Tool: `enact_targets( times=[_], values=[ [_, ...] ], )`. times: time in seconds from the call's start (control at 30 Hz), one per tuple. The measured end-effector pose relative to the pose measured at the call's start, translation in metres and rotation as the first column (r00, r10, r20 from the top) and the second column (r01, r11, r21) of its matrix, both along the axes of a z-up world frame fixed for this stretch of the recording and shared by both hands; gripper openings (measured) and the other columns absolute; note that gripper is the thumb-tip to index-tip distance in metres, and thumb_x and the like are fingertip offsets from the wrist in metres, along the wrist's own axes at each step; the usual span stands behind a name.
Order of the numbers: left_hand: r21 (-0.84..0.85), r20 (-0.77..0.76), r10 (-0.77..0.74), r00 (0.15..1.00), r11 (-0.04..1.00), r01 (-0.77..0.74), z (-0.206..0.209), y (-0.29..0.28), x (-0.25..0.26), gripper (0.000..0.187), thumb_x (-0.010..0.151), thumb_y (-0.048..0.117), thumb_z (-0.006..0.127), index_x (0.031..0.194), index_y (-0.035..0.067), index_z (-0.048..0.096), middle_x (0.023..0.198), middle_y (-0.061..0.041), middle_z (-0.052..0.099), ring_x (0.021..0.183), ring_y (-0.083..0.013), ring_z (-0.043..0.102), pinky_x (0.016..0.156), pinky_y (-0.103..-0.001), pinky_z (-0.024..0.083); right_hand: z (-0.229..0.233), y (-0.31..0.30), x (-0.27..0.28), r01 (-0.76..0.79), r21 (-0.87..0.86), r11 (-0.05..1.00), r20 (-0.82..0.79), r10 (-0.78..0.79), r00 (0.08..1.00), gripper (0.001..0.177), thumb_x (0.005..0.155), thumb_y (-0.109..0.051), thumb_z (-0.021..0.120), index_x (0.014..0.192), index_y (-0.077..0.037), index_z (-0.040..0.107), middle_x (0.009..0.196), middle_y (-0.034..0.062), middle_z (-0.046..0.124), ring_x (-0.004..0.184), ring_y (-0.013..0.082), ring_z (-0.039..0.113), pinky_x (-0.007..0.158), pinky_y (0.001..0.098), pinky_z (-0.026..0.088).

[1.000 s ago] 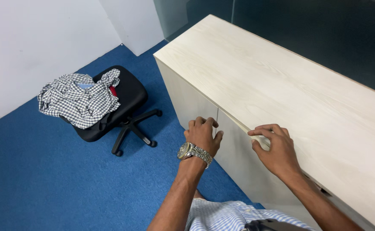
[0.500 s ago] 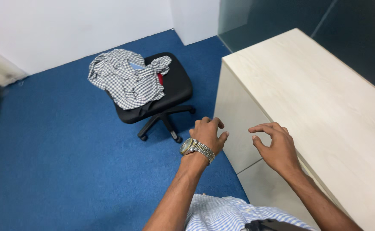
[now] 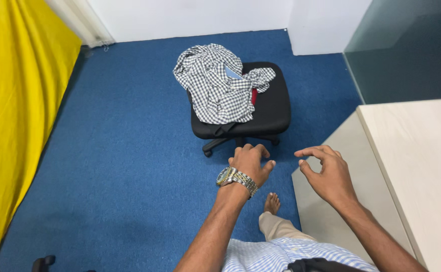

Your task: The person folds a blue plaid shirt on a table, places it in a drawer, then picks up a checkered shirt, buttons it, and folds it on the table.

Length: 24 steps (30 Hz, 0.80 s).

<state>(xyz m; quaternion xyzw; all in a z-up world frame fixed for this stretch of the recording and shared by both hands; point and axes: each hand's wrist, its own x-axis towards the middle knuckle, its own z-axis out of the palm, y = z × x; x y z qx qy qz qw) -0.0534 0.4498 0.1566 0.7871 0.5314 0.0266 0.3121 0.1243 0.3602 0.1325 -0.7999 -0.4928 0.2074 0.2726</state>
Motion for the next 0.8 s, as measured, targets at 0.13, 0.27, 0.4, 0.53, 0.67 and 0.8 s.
enact_targets(
  times=[0.13,0.27,0.4,0.53,0.67,0.8],
  values=[
    [-0.036,-0.02,0.04,0.999,0.999,-0.041,0.004,0.043,0.016,0.038,0.087,0.037,0.076,0.119,0.017,0.071,0.125,-0.01,0.064,0.125,-0.0304,0.054,0.106,-0.055,0.042,0.0,0.059,0.014,-0.077,0.039,0.996,-0.009,0.078,0.997,0.023,0.086,-0.019,0.074,0.107,-0.021,0.08,0.118,0.0009,0.071,0.11,0.0247,0.064,0.088,0.0405,0.055],
    [-0.023,-0.018,0.081,0.997,0.996,-0.082,0.008,0.085,0.034,0.038,0.087,0.038,0.075,0.117,0.015,0.071,0.124,-0.01,0.066,0.125,-0.0296,0.056,0.106,-0.053,0.044,0.0,0.112,0.033,-0.169,0.105,0.98,0.018,0.168,0.986,0.022,0.084,-0.017,0.075,0.105,-0.02,0.081,0.115,0.002,0.072,0.114,0.0246,0.061,0.095,0.0408,0.051],
    [-0.025,0.01,0.123,0.992,0.992,-0.123,0.009,0.12,0.042,0.037,0.087,0.037,0.074,0.116,0.014,0.073,0.119,-0.011,0.069,0.118,-0.029,0.063,0.103,-0.052,0.048,0.001,0.155,0.048,-0.271,0.126,0.954,0.023,0.271,0.962,0.021,0.084,-0.018,0.075,0.104,-0.019,0.08,0.114,0.0014,0.073,0.114,0.0234,0.063,0.098,0.0401,0.05],
    [-0.032,-0.01,0.171,0.985,0.985,-0.172,0.011,0.146,0.044,0.038,0.087,0.037,0.074,0.117,0.014,0.072,0.114,-0.011,0.071,0.113,-0.0289,0.066,0.102,-0.054,0.047,0.003,0.19,0.052,-0.292,0.05,0.955,-0.029,0.293,0.956,0.022,0.084,-0.019,0.074,0.105,-0.021,0.08,0.116,0.0009,0.071,0.112,0.0228,0.063,0.092,0.04,0.053],
    [-0.064,-0.001,0.207,0.978,0.976,-0.207,0.011,0.17,0.039,0.038,0.088,0.037,0.074,0.117,0.013,0.072,0.117,-0.013,0.07,0.114,-0.0301,0.065,0.101,-0.052,0.048,0.0,0.226,0.049,-0.336,0.052,0.94,0.002,0.336,0.942,0.022,0.084,-0.018,0.075,0.105,-0.02,0.08,0.115,0.0024,0.071,0.113,0.0247,0.061,0.095,0.042,0.05],
    [-0.12,-0.015,0.216,0.976,0.969,-0.217,0.007,0.204,0.031,0.038,0.088,0.038,0.073,0.116,0.013,0.072,0.114,-0.014,0.071,0.109,-0.0296,0.068,0.098,-0.051,0.051,-0.009,0.261,0.041,-0.333,0.04,0.942,-0.009,0.334,0.943,0.021,0.084,-0.018,0.074,0.104,-0.02,0.08,0.113,0.0021,0.071,0.112,0.0241,0.062,0.096,0.0411,0.051]
  ],
)
